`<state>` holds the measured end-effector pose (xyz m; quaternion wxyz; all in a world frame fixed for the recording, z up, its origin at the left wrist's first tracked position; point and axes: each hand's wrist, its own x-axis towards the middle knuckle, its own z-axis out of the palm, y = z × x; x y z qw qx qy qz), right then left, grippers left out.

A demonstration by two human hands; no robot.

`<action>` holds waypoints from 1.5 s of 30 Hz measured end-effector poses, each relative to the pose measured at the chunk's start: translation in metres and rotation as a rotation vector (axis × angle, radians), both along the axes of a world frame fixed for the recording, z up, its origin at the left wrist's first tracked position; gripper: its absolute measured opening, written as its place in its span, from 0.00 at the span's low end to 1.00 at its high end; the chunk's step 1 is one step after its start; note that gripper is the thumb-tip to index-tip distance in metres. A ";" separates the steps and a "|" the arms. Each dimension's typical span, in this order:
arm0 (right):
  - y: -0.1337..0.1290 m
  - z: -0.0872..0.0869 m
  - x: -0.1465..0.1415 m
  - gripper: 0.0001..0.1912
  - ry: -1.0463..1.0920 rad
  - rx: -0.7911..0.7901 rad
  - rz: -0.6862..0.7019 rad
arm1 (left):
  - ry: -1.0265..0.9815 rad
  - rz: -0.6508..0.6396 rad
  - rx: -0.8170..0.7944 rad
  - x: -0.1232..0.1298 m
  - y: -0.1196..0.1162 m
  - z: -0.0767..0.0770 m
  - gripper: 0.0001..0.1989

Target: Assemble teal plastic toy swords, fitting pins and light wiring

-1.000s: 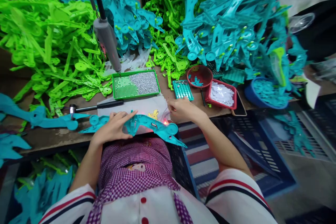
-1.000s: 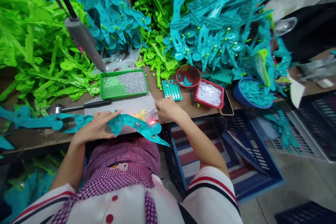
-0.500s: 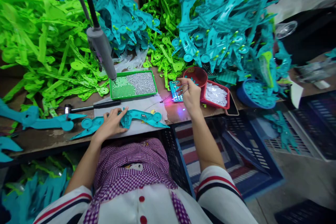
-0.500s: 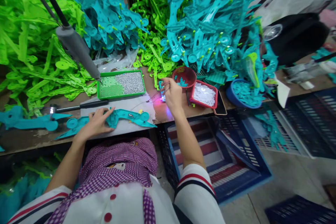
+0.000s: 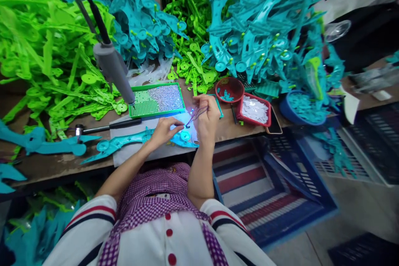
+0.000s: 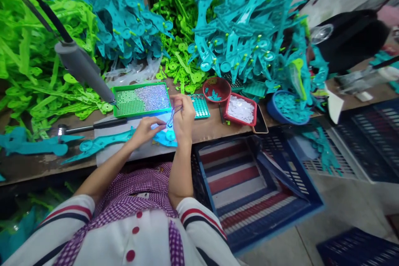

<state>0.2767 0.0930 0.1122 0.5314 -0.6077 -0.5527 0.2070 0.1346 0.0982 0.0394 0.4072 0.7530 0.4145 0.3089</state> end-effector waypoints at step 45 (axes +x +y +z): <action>-0.015 -0.085 0.038 0.24 0.147 -0.199 0.564 | -0.165 -0.233 -0.364 -0.002 0.001 -0.011 0.35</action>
